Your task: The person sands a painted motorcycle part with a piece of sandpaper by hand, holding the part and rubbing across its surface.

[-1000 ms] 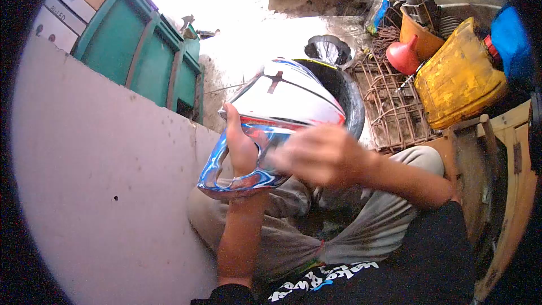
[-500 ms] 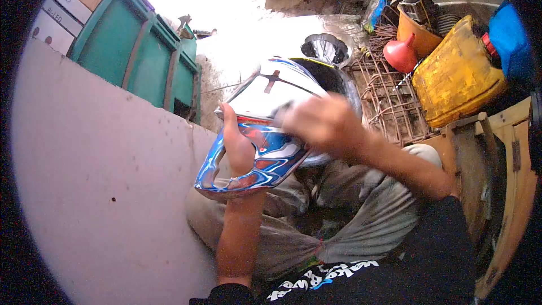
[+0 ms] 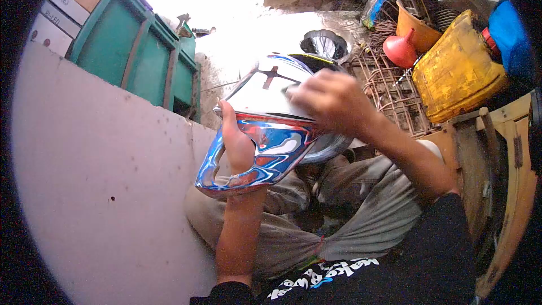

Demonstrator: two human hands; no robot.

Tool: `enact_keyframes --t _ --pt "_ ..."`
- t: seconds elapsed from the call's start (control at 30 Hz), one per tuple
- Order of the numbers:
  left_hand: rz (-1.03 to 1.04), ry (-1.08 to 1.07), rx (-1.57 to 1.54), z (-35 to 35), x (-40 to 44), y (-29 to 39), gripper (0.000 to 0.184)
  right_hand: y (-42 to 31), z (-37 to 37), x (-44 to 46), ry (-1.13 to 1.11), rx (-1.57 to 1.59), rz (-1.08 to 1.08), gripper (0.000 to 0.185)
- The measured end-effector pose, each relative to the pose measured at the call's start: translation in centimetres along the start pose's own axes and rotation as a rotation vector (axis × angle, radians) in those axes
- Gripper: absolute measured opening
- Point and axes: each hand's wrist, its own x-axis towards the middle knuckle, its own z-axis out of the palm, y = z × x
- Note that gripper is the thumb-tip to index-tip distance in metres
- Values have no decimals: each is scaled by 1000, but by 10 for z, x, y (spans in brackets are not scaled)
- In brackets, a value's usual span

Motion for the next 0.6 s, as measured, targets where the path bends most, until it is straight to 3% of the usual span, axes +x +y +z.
enact_keyframes --t 0.1,0.17,0.2,0.3,0.33,0.4,0.47,0.57,0.6 --pt "-30 -71 -105 4 -4 2 61 -15 0 1 46 28 -78 20" --pt "-43 -114 -165 7 -7 4 61 -55 4 -5 181 88 -307 18" --pt "-46 -115 -158 8 -8 5 61 -51 0 -4 121 104 -264 18" --pt "-146 -559 -229 -50 28 -7 61 0 -1 2 25 -21 -13 15" --pt "-72 -295 -2 -34 16 -4 61 23 8 -2 1 6 10 14" --pt "-23 -22 94 -4 0 3 60 -6 5 1 14 86 -61 15" --pt "-83 13 -151 17 -10 8 59 -49 -5 -1 69 257 -181 20" --pt "18 -114 -6 -17 10 -6 59 -18 6 -6 47 147 -109 26" --pt "-56 -300 -183 -26 16 -5 59 2 8 -5 10 173 21 26"
